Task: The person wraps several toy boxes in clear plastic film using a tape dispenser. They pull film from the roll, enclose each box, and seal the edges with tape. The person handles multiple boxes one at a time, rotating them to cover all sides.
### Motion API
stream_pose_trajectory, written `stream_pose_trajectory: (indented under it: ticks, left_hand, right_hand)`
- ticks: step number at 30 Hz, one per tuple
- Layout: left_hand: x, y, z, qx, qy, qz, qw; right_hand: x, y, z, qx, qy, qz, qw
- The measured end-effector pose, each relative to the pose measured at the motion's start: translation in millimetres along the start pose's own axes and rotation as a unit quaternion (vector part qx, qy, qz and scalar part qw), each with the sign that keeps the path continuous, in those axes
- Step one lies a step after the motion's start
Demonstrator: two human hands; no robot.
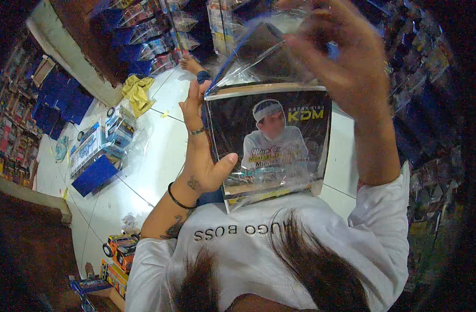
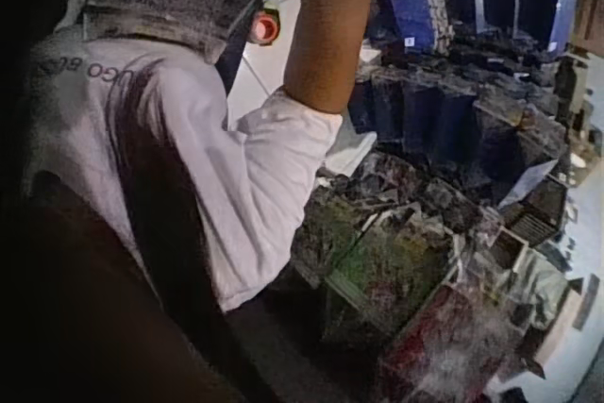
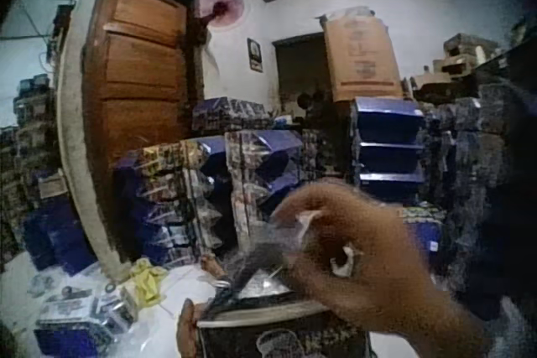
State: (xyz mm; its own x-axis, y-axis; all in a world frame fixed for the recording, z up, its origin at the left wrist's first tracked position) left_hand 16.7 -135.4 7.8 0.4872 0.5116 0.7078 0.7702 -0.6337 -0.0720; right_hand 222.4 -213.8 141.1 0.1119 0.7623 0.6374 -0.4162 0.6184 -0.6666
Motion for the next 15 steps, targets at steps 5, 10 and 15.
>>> stream_pose_trajectory:
  ticks: [5, 10, 15]
  left_hand:
    - [7, -12, -19, 0.141, 0.081, 0.040, 0.986]
    - [16, -15, -44, 0.316, 0.089, 0.099, 0.939]
    - [15, -9, -54, 0.351, 0.085, 0.093, 0.928]
  right_hand:
    - [-15, -25, 33, 0.040, -0.075, -0.159, 0.984]
    - [-22, 12, 32, -0.125, -0.219, -0.081, 0.964]
    - [-34, 20, 30, -0.158, -0.233, -0.070, 0.957]
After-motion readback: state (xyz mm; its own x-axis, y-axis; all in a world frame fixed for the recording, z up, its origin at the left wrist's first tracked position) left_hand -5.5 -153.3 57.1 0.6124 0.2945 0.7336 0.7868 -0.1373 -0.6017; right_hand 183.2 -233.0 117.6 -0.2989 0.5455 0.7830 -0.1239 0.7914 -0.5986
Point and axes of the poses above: each hand's wrist, its own x-axis towards the middle knuckle, its own y-axis out of the palm, z = x × y, the point moved 4 cm from there along x, towards the middle knuckle, and after that the axes turned 15 degrees about -x, right-handed, at the moved point
